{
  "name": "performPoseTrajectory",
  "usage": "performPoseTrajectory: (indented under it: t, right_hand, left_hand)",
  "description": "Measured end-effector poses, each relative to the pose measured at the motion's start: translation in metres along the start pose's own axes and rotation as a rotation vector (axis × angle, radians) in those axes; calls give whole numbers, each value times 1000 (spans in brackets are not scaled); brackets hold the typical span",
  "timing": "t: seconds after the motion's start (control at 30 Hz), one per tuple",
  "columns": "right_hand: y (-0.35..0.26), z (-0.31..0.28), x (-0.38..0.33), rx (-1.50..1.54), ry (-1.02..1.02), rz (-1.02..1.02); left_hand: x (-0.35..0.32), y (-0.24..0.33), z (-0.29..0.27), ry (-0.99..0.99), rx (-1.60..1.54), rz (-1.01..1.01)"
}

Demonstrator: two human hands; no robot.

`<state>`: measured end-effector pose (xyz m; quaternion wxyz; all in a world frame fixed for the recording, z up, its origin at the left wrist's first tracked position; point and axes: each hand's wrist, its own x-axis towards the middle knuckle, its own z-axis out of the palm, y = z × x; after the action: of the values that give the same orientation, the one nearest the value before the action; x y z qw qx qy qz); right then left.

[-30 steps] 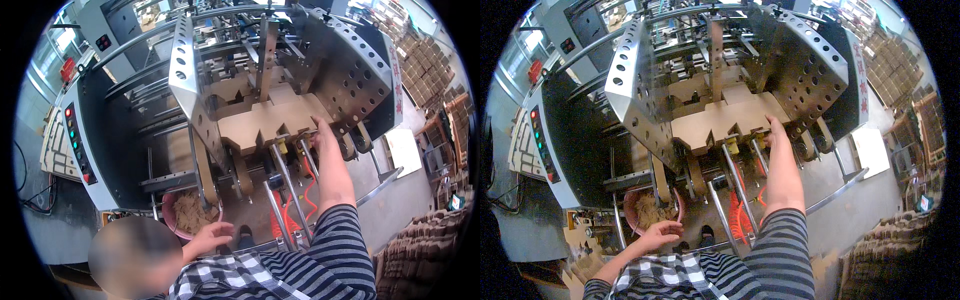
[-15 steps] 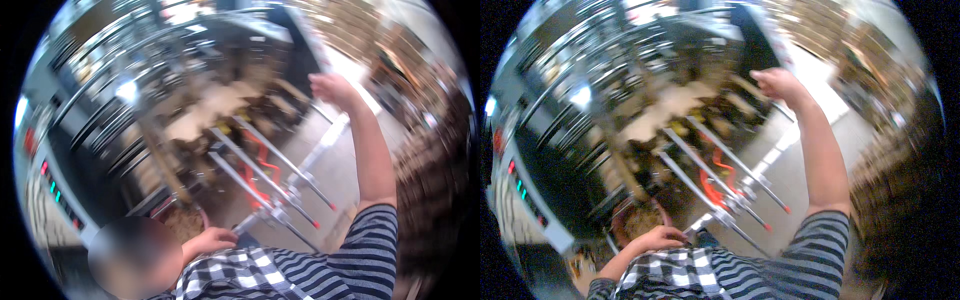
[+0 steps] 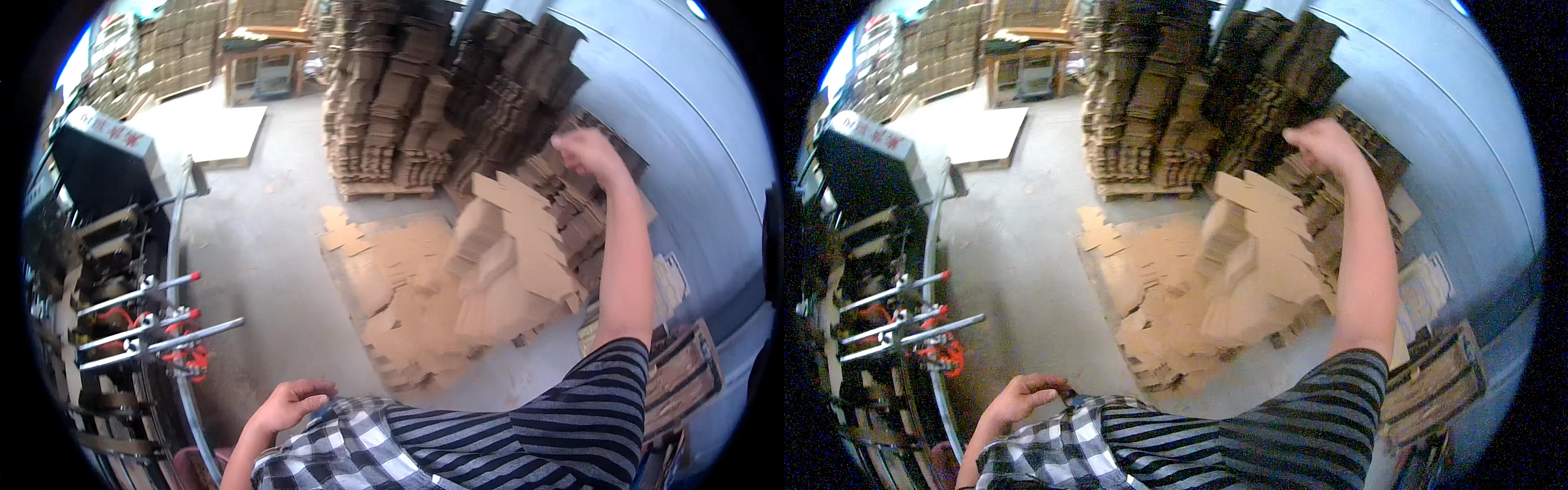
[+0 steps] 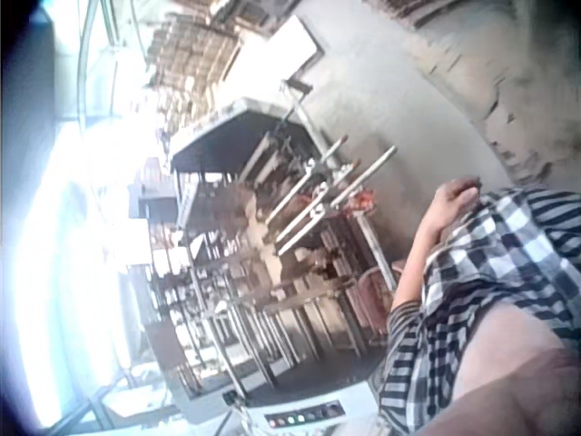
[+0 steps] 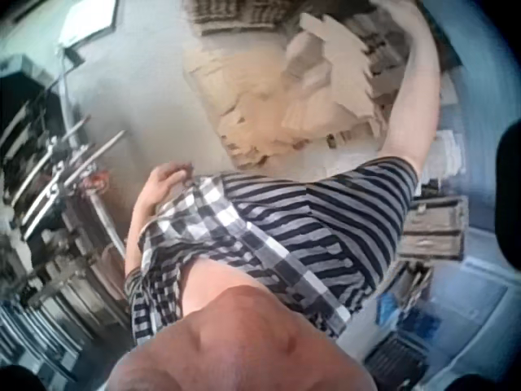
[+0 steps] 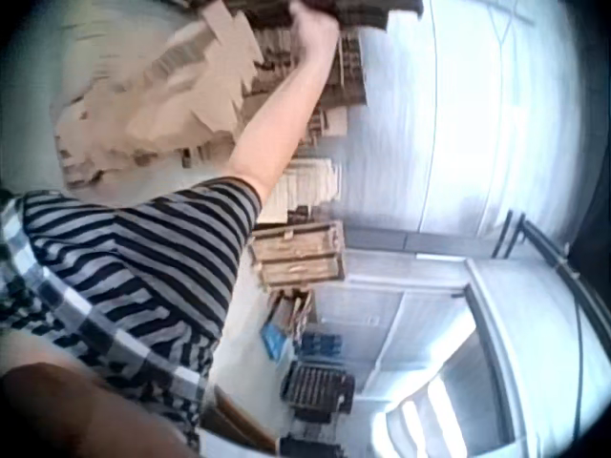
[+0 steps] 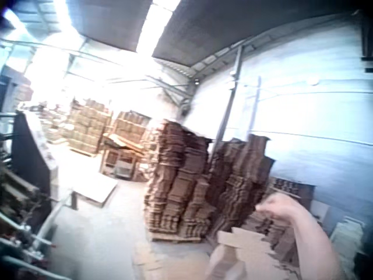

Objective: The person repeatedly picks up stacks of flat cardboard pieces from a nearby pile and feeds them into a cardboard processing machine. The person handles the cardboard by hand, placing the pieces onto the machine's input area in a continuous loop.

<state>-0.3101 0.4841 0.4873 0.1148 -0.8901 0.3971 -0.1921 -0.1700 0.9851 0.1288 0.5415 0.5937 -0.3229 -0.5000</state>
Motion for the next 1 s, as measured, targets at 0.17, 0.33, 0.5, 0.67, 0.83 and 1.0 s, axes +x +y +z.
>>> performPoseTrajectory:
  t: [0.17,0.33,0.5,0.67,0.83,1.0]
  right_hand:
    - [228,-25,-25,-114,-61,532]
    - [361,41,27,123,-36,410]
    - [433,104,154,226,106,69]
    - [435,163,239,278,-189,-59]
    - [426,163,251,195,-562,-38]
    - [441,149,260,224,-587,-65]
  left_hand:
    - [86,82,81,-89,-10,31]
    - [213,116,174,48,-72,212]
    - [300,165,291,266,-114,113]
    - [293,164,356,250,-188,40]
    - [292,170,424,216,-271,-94]
    - [307,171,459,427,-343,-112]
